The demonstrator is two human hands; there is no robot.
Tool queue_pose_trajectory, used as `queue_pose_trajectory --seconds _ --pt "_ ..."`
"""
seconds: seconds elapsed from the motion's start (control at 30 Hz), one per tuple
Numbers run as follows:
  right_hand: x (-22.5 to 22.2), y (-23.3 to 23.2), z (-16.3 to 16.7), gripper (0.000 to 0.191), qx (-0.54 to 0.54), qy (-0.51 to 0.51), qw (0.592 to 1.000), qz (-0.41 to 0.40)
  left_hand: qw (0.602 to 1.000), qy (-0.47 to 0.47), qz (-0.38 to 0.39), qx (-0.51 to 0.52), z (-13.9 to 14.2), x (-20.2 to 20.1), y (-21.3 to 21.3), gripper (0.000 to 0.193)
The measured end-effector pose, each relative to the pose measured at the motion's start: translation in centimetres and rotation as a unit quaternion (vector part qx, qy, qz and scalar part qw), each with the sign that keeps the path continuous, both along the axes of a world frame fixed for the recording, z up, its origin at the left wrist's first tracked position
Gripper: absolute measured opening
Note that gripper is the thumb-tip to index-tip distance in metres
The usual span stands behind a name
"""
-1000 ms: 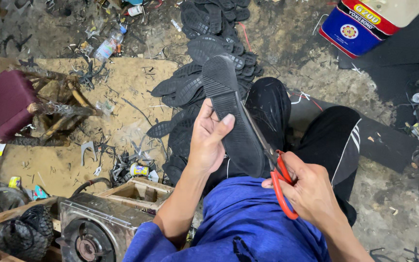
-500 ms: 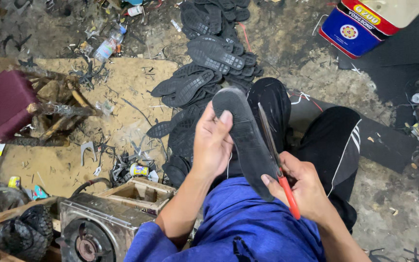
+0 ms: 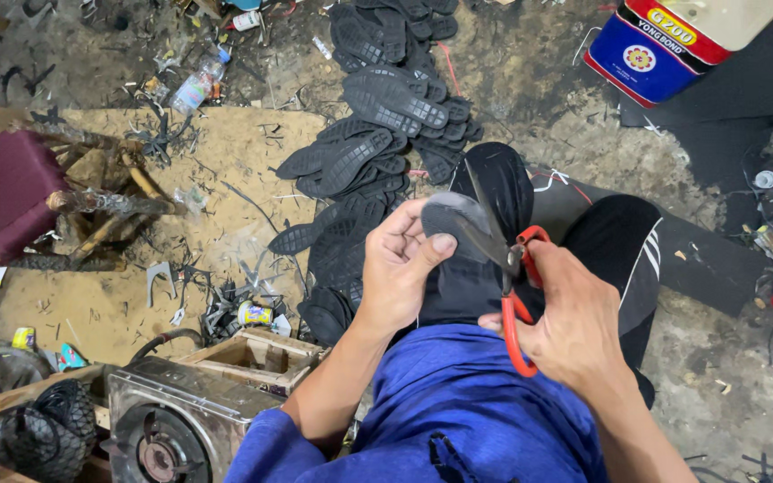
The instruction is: The person sits on the floor and uses red-handled scissors to trim the edges of black shoe soles. They repeatedly pick up soles from a pile, cut along the perimeter, and place the trimmed soles back down.
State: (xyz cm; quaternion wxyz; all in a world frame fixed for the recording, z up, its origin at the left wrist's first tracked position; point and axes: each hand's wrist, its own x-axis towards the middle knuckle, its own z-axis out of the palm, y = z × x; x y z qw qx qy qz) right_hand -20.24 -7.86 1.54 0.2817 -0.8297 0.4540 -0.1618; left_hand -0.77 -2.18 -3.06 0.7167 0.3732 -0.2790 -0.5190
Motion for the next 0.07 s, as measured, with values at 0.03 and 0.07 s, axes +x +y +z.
queue_pose_trajectory --seconds 0.03,0.07 --pt "0.14 -0.03 0.16 0.087 0.024 0.016 1.0 -0.009 1.0 0.009 -0.007 0.0 -0.03 -0.16 0.08 0.037" --pt "0.26 -0.1 0.33 0.088 0.047 0.032 0.998 -0.019 1.0 0.019 -0.015 0.0 -0.06 -0.22 0.11 0.037"
